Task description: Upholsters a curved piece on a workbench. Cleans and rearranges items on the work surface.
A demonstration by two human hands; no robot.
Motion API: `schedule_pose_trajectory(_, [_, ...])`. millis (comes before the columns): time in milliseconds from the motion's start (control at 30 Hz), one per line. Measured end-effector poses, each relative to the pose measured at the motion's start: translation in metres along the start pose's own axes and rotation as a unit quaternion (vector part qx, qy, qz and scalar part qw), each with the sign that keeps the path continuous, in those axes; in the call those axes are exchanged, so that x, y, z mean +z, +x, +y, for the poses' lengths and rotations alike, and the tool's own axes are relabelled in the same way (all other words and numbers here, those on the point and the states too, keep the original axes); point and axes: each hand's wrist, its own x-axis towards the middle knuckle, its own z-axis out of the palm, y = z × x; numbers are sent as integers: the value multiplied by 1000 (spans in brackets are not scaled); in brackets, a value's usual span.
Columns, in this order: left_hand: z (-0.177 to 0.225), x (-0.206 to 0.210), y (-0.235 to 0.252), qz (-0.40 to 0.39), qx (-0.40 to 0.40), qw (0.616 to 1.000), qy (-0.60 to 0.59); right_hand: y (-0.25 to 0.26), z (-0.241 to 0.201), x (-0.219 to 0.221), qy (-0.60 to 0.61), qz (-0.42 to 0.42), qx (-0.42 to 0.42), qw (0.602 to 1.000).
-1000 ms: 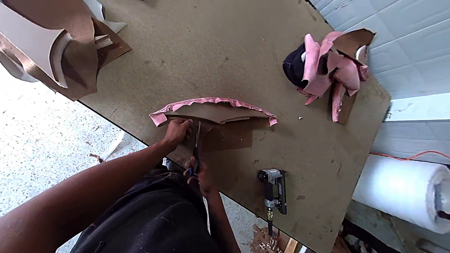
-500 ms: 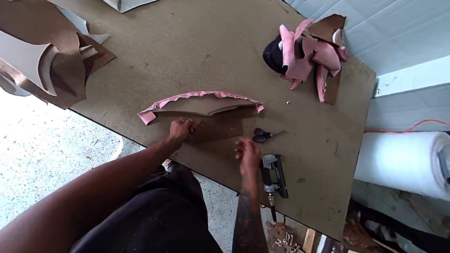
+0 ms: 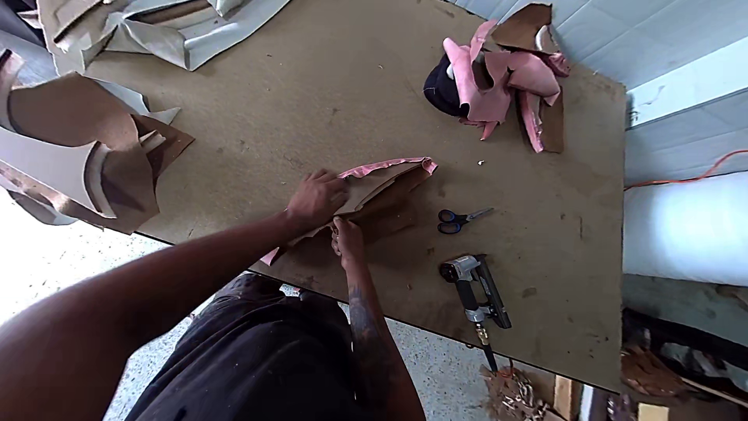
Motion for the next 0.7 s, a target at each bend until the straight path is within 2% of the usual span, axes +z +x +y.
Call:
schedule_pose_trajectory(67, [-15,20,33,-38,126,990,57,-5,3,4,11,12,-2,1000])
schedule_pose_trajectory(133, [-23,45,48,-83,174,976,96,-8,4,5,17,32,-22,999])
schedule_pose_trajectory(233, [-23,61,44,-82,180,976,89,-12,28,0,18,70,-93,993])
schedule_pose_trajectory(333, [-24,56,47,-72,177,977,94,-12,32,1,-41,107,-153,982])
schedule_pose_trajectory(433, [-24,61,42,-76,185,974,109,-33,33,0,-112,131,-145,974])
schedule_pose_trajectory(567, [-27,64,38,-71,205,973,82,-36,24,6,-122,135,-178,967])
schedule_pose_trajectory(700, [-33,63,38,-49,220,973,43,-25,3,1,-147,102,-174,968])
